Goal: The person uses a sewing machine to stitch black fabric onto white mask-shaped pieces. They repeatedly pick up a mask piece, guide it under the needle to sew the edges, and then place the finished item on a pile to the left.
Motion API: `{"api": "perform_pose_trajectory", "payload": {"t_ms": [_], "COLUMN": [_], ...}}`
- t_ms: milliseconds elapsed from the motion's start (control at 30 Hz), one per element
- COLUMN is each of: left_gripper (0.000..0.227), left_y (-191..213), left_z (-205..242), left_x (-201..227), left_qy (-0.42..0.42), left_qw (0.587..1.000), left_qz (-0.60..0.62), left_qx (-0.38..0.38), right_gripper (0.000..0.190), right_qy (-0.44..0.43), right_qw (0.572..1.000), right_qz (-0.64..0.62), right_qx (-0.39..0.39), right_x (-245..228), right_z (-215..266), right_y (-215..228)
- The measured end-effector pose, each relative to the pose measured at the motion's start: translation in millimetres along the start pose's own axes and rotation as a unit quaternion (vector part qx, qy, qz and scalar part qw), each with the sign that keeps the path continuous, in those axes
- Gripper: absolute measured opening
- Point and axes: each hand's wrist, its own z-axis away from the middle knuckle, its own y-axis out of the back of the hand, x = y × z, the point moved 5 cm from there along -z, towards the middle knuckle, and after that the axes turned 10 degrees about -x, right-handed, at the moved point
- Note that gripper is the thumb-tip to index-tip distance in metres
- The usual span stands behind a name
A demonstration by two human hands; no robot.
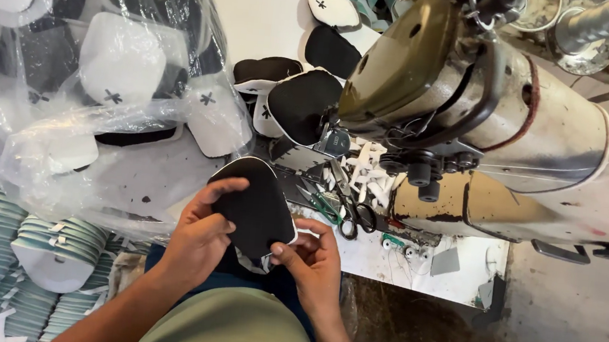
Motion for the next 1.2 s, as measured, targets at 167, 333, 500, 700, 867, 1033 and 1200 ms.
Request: {"api": "perform_pose_trajectory", "payload": {"t_ms": [167, 333, 500, 700, 867, 1033, 1200], "left_gripper": [0.039, 0.042, 0.048, 0.057, 0.04, 0.031, 0.045], "left_y": [5.2, 3.6, -5.7, -16.7, -7.8, 5.6, -15.7], "left_z": [7.0, 7.1, 5.3, 3.7, 4.4, 6.1, 7.8], "left_x": [-20.7, -19.2, -15.5, -7.4, -15.8, -28.9, -20.8], "left_qy": [0.076, 0.058, 0.055, 0.065, 0.074, 0.091, 0.129], "left_qw": [0.996, 0.997, 0.997, 0.998, 0.996, 0.955, 0.93], "left_qz": [-0.056, -0.045, -0.048, -0.023, -0.05, -0.281, -0.339], "left_qx": [0.006, 0.02, 0.013, -0.003, 0.016, -0.043, -0.067], "right_gripper": [0.035, 0.024, 0.013, 0.012, 0.024, 0.032, 0.057], "right_qy": [0.077, 0.08, 0.039, -0.123, -0.028, 0.081, 0.053], "right_qw": [0.995, 0.996, 0.996, 0.991, 0.999, 0.995, 0.997], "right_qz": [0.043, 0.019, 0.072, -0.053, -0.036, -0.066, -0.03], "right_qx": [0.037, 0.04, 0.045, 0.001, 0.008, -0.006, -0.039], "right_x": [7.7, 0.5, 1.1, 18.7, 24.8, 45.4, -23.1], "right_z": [8.3, 10.6, 9.5, 0.9, 2.2, 9.6, 4.0], "right_y": [5.4, 0.3, 6.4, 8.7, 10.7, 27.7, -2.3]}}
